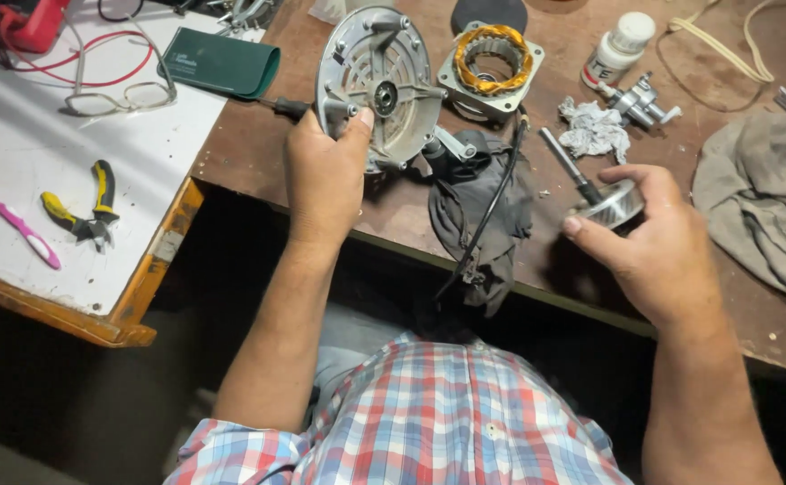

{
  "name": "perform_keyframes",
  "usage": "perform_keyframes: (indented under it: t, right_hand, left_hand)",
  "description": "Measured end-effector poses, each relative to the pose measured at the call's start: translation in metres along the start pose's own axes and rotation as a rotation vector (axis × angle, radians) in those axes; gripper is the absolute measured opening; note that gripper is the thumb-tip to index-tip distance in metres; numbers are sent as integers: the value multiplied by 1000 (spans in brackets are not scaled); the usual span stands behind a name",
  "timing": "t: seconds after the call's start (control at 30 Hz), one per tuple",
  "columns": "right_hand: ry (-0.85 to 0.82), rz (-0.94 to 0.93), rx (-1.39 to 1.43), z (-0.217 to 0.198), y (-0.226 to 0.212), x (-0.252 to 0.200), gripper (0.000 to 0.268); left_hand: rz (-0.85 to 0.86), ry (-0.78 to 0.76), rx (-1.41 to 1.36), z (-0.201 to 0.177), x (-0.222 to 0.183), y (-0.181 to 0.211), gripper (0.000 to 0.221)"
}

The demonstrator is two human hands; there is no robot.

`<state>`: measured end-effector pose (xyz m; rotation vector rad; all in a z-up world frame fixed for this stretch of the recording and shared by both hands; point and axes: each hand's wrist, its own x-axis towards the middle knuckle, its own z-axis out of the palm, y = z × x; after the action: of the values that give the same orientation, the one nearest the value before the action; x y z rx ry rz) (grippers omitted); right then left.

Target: The person disassembles a small motor or alternator, separates the housing from the stator and rotor, cleans the rotor with a brush and cloth, applies lubricant to the housing bearing, and reassembles the rotor into the housing.

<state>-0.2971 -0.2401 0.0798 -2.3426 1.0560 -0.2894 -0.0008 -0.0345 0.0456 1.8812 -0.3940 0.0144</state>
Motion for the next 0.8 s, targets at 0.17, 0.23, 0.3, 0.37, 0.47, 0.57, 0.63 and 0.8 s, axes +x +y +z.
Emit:
perform_keyframes:
  t: [0.17, 0.23, 0.3, 0.37, 0.47, 0.57, 0.63, 0.8]
  right_hand:
    - [97, -91, -237, 0, 36, 36, 80]
    - [103, -19, -291, 1, 43, 47, 83]
    - [112, -27, -344, 5, 51, 57, 84]
    - [124, -30, -395, 9, 58, 64, 86]
    - [192, -28, -431, 12, 60, 69, 88]
    - [265, -80, -427, 10, 60, 69, 79]
    - [283, -95, -320, 4, 60, 69, 74]
    - [302, -98, -243, 0, 82, 74, 76]
  left_hand:
    - [-254, -8, -220, -12, -19, 4, 20]
    - [-204, 27, -584, -4, -24, -16, 33]
    - [-203, 19, -634, -6, -33, -22, 32]
    - [-200, 4, -684, -7, -41, -30, 30]
    - [-125, -16, -675, -10, -52, -35, 37]
    - [-60, -57, -560, -20, -63, -31, 45]
    - [39, -53, -565, -19, -68, -37, 43]
    - [183, -118, -778, -14, -78, -57, 62]
